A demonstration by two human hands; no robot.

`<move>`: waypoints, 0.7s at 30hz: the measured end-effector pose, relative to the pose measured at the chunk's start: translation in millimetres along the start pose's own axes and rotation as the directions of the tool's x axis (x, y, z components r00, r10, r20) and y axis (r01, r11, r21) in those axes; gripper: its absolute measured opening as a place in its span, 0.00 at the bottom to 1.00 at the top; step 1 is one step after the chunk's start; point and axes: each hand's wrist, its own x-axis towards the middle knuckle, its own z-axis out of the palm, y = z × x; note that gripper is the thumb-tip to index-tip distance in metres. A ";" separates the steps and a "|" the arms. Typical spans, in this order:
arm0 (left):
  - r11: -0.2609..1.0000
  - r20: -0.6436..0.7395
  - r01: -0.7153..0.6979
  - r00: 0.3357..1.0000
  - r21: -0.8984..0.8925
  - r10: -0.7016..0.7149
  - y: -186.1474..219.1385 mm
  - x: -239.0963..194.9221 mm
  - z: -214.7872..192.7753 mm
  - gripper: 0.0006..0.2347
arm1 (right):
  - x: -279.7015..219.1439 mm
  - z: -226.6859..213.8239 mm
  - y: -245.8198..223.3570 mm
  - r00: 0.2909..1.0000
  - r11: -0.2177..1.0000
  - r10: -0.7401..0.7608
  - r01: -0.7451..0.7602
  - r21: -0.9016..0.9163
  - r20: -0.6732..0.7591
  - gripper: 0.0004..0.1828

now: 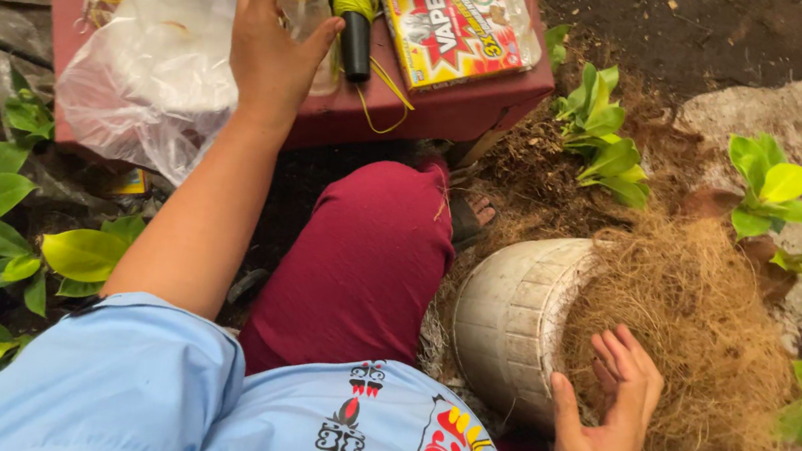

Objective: The person sits on the ground and arranges a large clump of coco fiber into a white bucket. They spray the fiber with water from a spray bottle, then use both hands to fluff, spread, and press the material into the container. The person repeatedly lifts and reshapes the fiber to form a rounded mound, occasionally picking up and setting down a small black pot.

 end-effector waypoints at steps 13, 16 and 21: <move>0.999 0.038 -0.042 0.998 0.033 0.041 -9.6 -1.4 4.8 0.24 | -7.5 -5.6 -8.5 1.000 0.999 0.014 -0.015 -0.036 -0.023 0.33; 0.997 0.059 -0.059 0.997 0.056 0.055 -9.1 -3.7 1.7 0.23 | -8.9 -7.6 -9.5 0.999 0.997 0.009 -0.012 -0.079 -0.033 0.33; 0.998 0.054 -0.044 0.998 0.049 0.042 -6.5 -4.5 2.2 0.24 | -10.5 -9.4 -11.1 0.999 0.996 0.010 -0.013 -0.085 -0.040 0.33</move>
